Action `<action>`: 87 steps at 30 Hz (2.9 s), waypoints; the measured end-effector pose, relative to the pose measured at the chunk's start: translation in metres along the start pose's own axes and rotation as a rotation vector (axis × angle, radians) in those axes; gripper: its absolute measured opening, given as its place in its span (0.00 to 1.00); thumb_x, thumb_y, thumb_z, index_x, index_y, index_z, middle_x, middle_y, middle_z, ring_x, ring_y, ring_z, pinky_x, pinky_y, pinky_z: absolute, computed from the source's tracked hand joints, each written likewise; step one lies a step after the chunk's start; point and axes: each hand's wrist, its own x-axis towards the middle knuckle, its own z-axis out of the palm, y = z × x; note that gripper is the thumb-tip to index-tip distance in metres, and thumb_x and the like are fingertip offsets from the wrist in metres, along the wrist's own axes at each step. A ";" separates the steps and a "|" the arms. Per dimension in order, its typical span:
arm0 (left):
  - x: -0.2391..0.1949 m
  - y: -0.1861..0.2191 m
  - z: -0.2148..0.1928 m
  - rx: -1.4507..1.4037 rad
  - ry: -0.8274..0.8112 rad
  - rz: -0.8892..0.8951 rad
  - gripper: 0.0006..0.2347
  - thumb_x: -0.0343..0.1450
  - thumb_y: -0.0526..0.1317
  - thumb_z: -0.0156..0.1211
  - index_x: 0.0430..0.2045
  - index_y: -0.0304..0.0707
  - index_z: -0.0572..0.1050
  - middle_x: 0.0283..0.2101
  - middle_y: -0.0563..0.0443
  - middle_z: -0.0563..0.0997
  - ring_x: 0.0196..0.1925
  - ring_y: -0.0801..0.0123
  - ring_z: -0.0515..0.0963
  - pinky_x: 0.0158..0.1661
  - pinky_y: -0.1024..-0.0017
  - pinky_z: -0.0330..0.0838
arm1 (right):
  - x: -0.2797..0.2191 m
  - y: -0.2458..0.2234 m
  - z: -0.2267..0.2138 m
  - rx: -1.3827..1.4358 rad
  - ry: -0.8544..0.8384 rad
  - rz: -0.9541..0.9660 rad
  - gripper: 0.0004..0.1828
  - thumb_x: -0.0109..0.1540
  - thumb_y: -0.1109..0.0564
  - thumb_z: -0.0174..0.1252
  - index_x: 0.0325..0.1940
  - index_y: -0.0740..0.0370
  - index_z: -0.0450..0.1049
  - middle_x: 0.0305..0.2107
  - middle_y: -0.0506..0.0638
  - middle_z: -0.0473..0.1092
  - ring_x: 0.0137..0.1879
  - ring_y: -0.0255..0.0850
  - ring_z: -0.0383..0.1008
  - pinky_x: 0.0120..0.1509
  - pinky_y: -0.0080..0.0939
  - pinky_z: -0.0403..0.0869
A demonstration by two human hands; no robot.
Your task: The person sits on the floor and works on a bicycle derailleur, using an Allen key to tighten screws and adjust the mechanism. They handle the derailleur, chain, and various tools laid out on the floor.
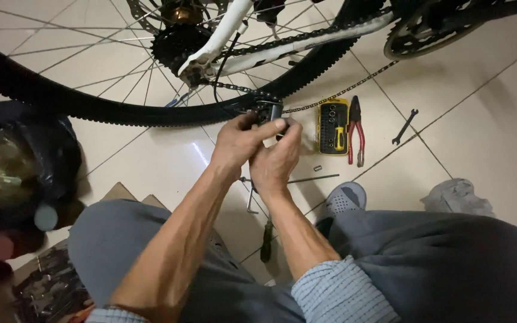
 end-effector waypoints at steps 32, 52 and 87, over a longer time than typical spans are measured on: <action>0.018 -0.016 -0.024 -0.482 -0.394 0.177 0.12 0.70 0.49 0.63 0.37 0.43 0.79 0.39 0.39 0.82 0.47 0.42 0.85 0.55 0.41 0.76 | 0.054 -0.038 -0.084 0.737 -0.274 0.305 0.17 0.63 0.65 0.56 0.57 0.62 0.71 0.30 0.55 0.76 0.32 0.36 0.78 0.39 0.32 0.79; 0.049 -0.041 -0.032 -0.543 -0.420 0.158 0.12 0.68 0.47 0.66 0.36 0.38 0.81 0.38 0.35 0.84 0.44 0.43 0.86 0.55 0.43 0.76 | 0.063 -0.016 -0.092 0.909 -0.606 0.270 0.26 0.54 0.73 0.52 0.57 0.69 0.72 0.37 0.62 0.76 0.39 0.47 0.80 0.44 0.42 0.81; 0.018 -0.004 -0.029 -0.419 -0.351 0.167 0.12 0.66 0.48 0.64 0.27 0.39 0.83 0.26 0.47 0.80 0.39 0.58 0.85 0.57 0.41 0.75 | 0.066 0.000 -0.083 0.848 -0.447 0.512 0.20 0.62 0.59 0.56 0.59 0.58 0.74 0.43 0.53 0.68 0.46 0.43 0.75 0.51 0.45 0.80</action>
